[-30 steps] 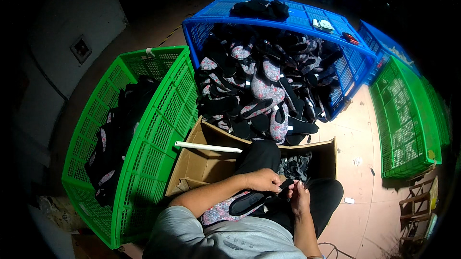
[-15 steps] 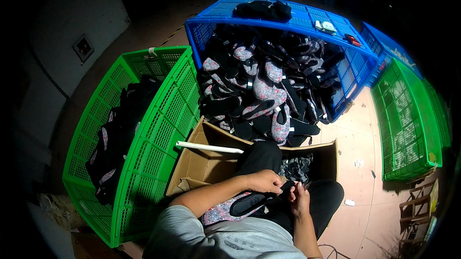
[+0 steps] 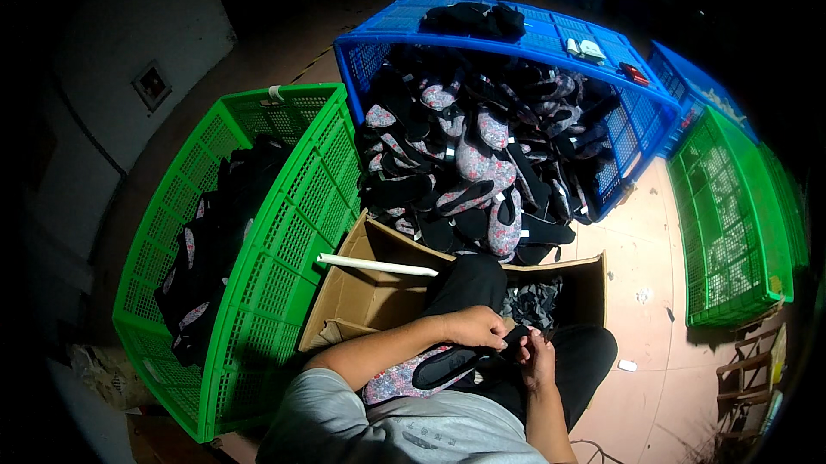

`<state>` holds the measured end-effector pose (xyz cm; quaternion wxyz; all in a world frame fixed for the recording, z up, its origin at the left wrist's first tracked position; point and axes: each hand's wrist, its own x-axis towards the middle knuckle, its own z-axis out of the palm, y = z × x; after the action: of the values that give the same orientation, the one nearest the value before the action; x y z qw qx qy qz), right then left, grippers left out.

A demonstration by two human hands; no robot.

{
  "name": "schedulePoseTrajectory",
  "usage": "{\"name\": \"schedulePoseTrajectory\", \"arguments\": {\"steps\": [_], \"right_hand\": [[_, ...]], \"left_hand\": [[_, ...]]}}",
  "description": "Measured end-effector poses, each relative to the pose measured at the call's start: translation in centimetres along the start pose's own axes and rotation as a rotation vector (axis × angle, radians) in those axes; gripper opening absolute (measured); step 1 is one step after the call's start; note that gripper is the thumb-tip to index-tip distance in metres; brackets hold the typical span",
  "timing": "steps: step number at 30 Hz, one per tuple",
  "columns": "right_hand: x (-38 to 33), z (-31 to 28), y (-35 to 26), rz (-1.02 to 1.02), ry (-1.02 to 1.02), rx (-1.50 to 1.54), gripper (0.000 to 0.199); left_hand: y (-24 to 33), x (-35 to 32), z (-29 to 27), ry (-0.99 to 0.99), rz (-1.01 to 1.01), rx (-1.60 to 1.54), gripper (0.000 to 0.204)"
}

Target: The person sits on the floor and sews a floral-patterned slipper using a needle and thread. They pull the thread through the fabric, adjust the slipper's shape, and continue stitching the sole to the upper part.

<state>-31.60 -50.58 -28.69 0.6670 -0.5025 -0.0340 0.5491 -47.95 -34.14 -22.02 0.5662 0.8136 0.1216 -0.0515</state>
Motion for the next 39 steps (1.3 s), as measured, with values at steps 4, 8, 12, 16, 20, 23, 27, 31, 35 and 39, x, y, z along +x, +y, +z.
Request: {"name": "schedulePoseTrajectory", "arguments": {"steps": [4,8,12,16,20,23,27,31,35,39], "right_hand": [[0.04,-0.11,0.11,0.001,-0.014,0.011,0.025],[0.16,-0.19,0.05,0.016,-0.011,0.0,0.024],[0.14,-0.11,0.0,0.018,-0.01,-0.01,0.023],[0.11,-0.14,-0.08,0.033,0.002,-0.015,0.023],[0.04,-0.13,-0.11,0.041,0.003,-0.01,0.024],[0.05,-0.09,-0.09,0.039,0.008,-0.007,0.023],[0.3,-0.45,0.11,0.045,-0.002,-0.005,0.023],[0.27,-0.34,0.09,0.049,0.008,-0.013,0.023],[0.42,-0.51,0.19,0.054,0.017,-0.012,0.023],[0.36,-0.46,0.2,0.057,0.024,-0.016,0.022]], "left_hand": [[-0.11,-0.02,0.02,0.007,0.029,-0.009,0.022],[-0.19,0.03,0.05,0.009,0.018,0.002,0.022],[-0.3,0.05,0.12,0.01,0.014,0.001,0.023],[-0.13,0.01,0.08,0.005,0.0,-0.012,0.022],[0.05,-0.03,-0.03,-0.006,-0.003,0.001,0.022],[0.09,-0.05,-0.01,-0.006,-0.006,0.002,0.022],[0.08,-0.05,0.01,-0.011,-0.018,-0.005,0.023],[0.02,-0.07,0.1,-0.004,-0.031,-0.016,0.023],[0.21,-0.09,0.0,-0.012,-0.038,-0.027,0.022],[-0.03,-0.07,0.12,-0.005,-0.03,-0.018,0.022]]}}
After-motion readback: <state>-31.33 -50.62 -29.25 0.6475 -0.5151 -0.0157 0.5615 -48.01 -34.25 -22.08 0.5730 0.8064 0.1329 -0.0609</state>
